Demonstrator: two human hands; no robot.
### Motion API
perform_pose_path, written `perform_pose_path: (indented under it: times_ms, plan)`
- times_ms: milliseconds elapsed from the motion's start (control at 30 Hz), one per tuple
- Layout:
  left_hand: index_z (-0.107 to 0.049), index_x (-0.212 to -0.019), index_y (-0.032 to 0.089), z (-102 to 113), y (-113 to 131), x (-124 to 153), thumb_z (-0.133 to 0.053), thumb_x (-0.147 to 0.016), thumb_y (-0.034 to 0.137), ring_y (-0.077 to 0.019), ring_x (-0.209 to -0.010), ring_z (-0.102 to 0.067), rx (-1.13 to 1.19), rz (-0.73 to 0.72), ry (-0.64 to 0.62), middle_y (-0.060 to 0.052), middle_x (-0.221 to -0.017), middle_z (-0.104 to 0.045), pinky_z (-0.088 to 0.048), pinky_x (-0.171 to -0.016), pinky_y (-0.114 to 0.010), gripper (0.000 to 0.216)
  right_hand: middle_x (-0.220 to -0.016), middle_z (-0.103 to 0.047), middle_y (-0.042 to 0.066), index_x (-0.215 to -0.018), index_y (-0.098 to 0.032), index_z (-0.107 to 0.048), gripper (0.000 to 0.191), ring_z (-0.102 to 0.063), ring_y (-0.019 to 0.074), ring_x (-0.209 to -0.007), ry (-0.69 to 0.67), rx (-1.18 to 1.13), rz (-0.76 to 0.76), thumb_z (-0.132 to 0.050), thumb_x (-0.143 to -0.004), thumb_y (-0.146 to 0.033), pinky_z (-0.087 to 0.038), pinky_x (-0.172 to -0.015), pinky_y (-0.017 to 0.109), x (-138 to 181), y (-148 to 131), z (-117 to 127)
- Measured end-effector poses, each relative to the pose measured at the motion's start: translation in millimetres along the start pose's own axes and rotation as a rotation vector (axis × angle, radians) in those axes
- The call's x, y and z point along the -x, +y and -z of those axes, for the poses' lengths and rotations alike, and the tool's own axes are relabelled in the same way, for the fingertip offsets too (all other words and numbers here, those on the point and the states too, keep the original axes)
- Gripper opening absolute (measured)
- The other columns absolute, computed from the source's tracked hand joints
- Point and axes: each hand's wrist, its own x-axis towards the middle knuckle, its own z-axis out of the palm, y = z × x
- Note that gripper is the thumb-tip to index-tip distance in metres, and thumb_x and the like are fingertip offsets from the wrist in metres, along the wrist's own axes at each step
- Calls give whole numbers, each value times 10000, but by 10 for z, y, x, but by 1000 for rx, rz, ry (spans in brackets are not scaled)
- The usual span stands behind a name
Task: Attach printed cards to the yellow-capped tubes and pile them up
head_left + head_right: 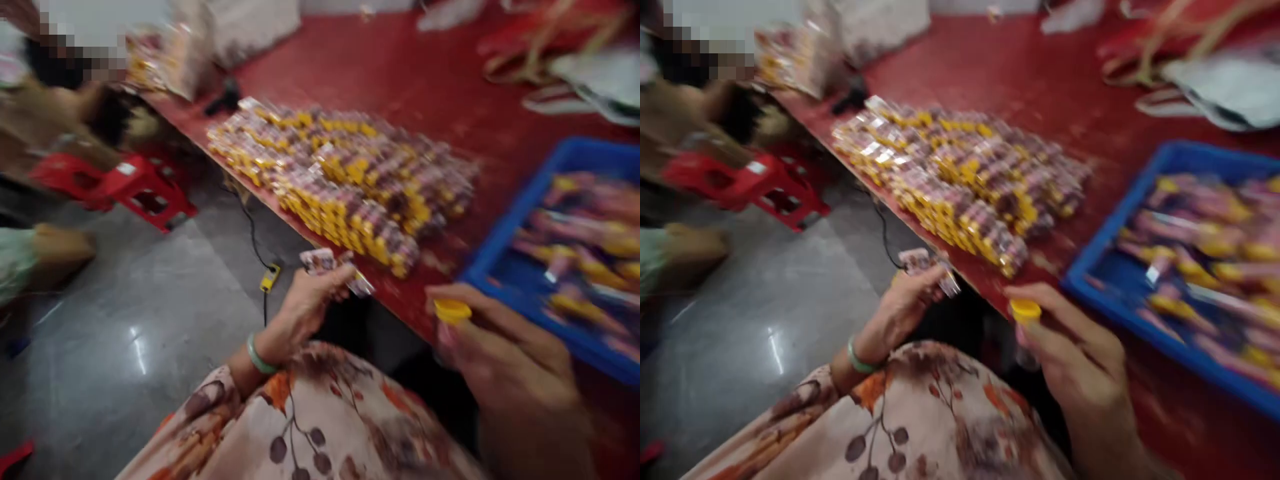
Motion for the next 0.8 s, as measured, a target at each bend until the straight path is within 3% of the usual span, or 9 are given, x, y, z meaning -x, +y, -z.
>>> perform_pose_path:
  times_ms: [67,133,267,433,533,633,800]
  plan:
    - [-663,-717,134,-88,14,-48,-895,-516,331,-69,-450,-509,31,67,-36,13,-577,-610,-394,-442,-181,365,-777,-597,61,-1039,-267,-706,225,-538,151,-577,86,-84,-190,-595,-856,-196,-386,-399,270,216,-62,161]
    - [-653,-721,138,-170,2,-57,-895,-523,302,-67,-460,-523,73,123,-76,22,-581,-606,-402,-437,-168,353,-836,-592,74,-1090,-226,-692,281,-551,140,-603,179,-217,-250,-602,-831,-168,-398,-418,261,296,-81,213]
    - [-631,-708,140,-280,-65,6,-886,-550,248,-53,-467,-519,122,221,-96,33,-599,-601,-408,-429,-146,319,-917,-547,86,-1057,-171,-680,230,-580,132,-624,261,-347,-128,-598,-846,-130,-477,-436,262,323,-52,164]
    - [-628,-719,136,-371,-99,37,-893,-532,218,-48,-469,-524,158,311,-115,31,-635,-621,-424,-427,-140,336,-1002,-507,82,-1032,-194,-647,207,-603,167,-799,298,-361,-39,-589,-856,-103,-586,-532,296,362,56,42]
    - [-642,-736,137,-408,-111,54,-898,-524,236,-50,-462,-528,177,340,-107,27,-646,-635,-431,-424,-144,347,-1011,-518,65,-1042,-222,-620,232,-605,169,-814,333,-196,7,-611,-836,-116,-593,-580,314,388,92,10]
    - [-652,-736,136,-430,-146,77,-896,-529,249,-54,-461,-535,181,310,-98,23,-635,-637,-432,-424,-146,340,-1009,-573,63,-1056,-236,-614,267,-616,187,-842,345,155,126,-650,-806,-149,-580,-649,342,438,58,29]
    - [-648,-752,141,-467,-221,68,-883,-555,286,-44,-464,-532,150,222,-86,33,-647,-633,-425,-440,-144,339,-1009,-629,65,-1099,-250,-611,316,-632,186,-853,251,504,346,-651,-806,-136,-557,-713,342,552,43,122]
